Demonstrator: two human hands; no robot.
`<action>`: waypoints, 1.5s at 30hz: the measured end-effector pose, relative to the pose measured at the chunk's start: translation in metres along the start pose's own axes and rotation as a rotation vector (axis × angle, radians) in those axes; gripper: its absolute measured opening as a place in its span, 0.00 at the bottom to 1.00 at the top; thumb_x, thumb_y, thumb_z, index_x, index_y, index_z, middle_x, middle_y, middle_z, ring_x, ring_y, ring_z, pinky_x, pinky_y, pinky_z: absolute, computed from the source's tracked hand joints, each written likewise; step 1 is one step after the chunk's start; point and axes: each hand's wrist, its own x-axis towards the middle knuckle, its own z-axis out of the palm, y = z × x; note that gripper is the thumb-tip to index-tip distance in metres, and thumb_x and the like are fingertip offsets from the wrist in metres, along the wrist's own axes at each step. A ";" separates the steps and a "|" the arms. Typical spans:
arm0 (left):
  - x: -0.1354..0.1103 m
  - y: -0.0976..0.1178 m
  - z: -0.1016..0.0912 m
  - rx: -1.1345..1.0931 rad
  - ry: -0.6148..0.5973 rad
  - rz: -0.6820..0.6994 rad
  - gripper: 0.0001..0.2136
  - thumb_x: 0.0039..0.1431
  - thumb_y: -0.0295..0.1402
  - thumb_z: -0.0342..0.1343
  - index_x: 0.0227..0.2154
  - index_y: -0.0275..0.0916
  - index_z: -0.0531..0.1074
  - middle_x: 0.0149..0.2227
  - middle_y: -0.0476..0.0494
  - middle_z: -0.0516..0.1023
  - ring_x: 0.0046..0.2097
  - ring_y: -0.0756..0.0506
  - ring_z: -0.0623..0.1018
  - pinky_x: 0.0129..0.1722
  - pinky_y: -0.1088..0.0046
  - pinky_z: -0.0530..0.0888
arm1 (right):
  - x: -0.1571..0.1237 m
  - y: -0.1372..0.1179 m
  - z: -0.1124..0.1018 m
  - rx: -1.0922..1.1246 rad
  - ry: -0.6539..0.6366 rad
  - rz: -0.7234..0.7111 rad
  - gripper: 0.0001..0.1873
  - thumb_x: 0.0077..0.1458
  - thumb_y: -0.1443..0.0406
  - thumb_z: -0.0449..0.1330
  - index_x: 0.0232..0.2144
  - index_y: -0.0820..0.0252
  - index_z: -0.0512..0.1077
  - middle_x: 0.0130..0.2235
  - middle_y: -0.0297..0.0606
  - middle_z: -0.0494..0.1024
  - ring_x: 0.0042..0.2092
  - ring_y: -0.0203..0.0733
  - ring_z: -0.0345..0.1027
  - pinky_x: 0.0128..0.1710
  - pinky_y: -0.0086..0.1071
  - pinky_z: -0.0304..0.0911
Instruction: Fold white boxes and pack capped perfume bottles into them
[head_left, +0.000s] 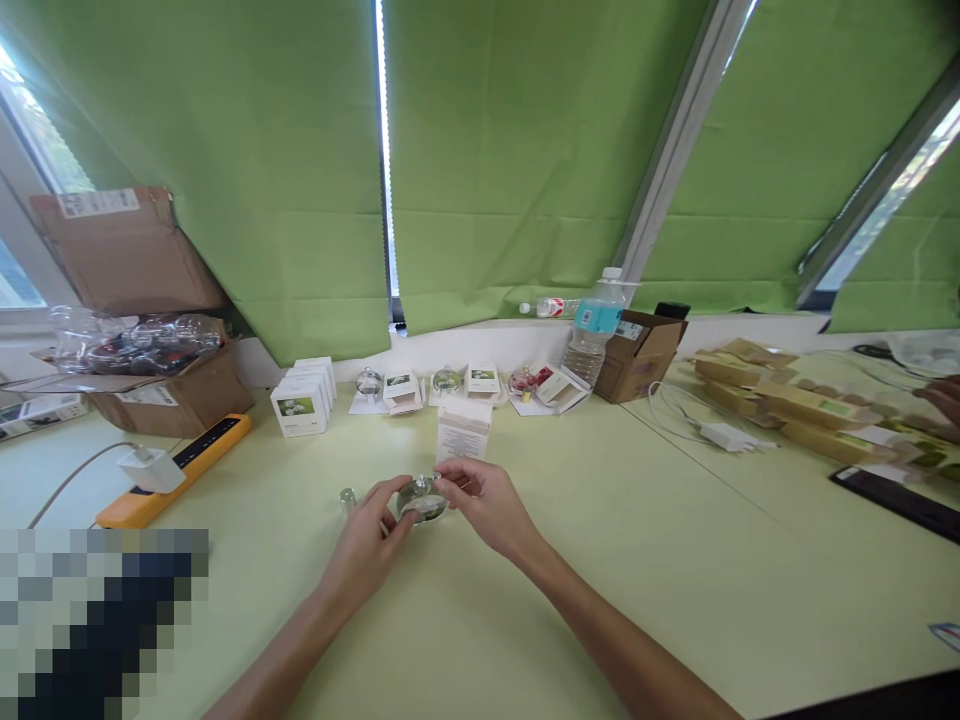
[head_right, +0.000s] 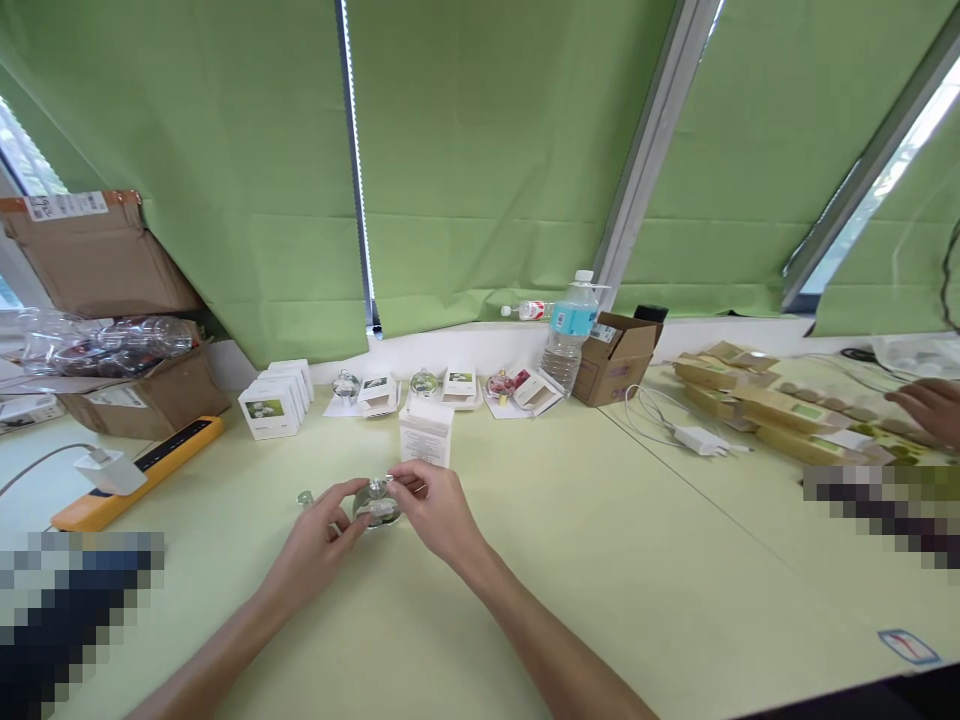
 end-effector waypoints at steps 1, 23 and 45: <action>0.001 0.000 0.001 -0.008 0.000 -0.003 0.16 0.59 0.38 0.49 0.50 0.42 0.65 0.28 0.49 0.74 0.24 0.51 0.71 0.23 0.76 0.69 | -0.001 0.000 0.001 -0.024 0.001 -0.021 0.13 0.52 0.60 0.59 0.37 0.61 0.74 0.34 0.40 0.78 0.36 0.42 0.71 0.37 0.34 0.67; -0.003 0.011 -0.004 0.001 -0.097 0.014 0.16 0.59 0.38 0.47 0.49 0.43 0.67 0.33 0.47 0.75 0.28 0.50 0.72 0.28 0.74 0.70 | -0.008 -0.008 0.002 -0.374 0.011 -0.320 0.11 0.57 0.67 0.55 0.41 0.56 0.74 0.35 0.35 0.75 0.33 0.35 0.67 0.34 0.29 0.64; -0.003 0.007 -0.003 0.023 -0.098 0.057 0.16 0.60 0.38 0.47 0.51 0.44 0.65 0.40 0.46 0.75 0.30 0.50 0.73 0.28 0.74 0.70 | -0.006 0.005 0.005 -0.535 0.060 -0.523 0.13 0.60 0.66 0.54 0.45 0.57 0.74 0.38 0.39 0.77 0.39 0.39 0.69 0.39 0.33 0.67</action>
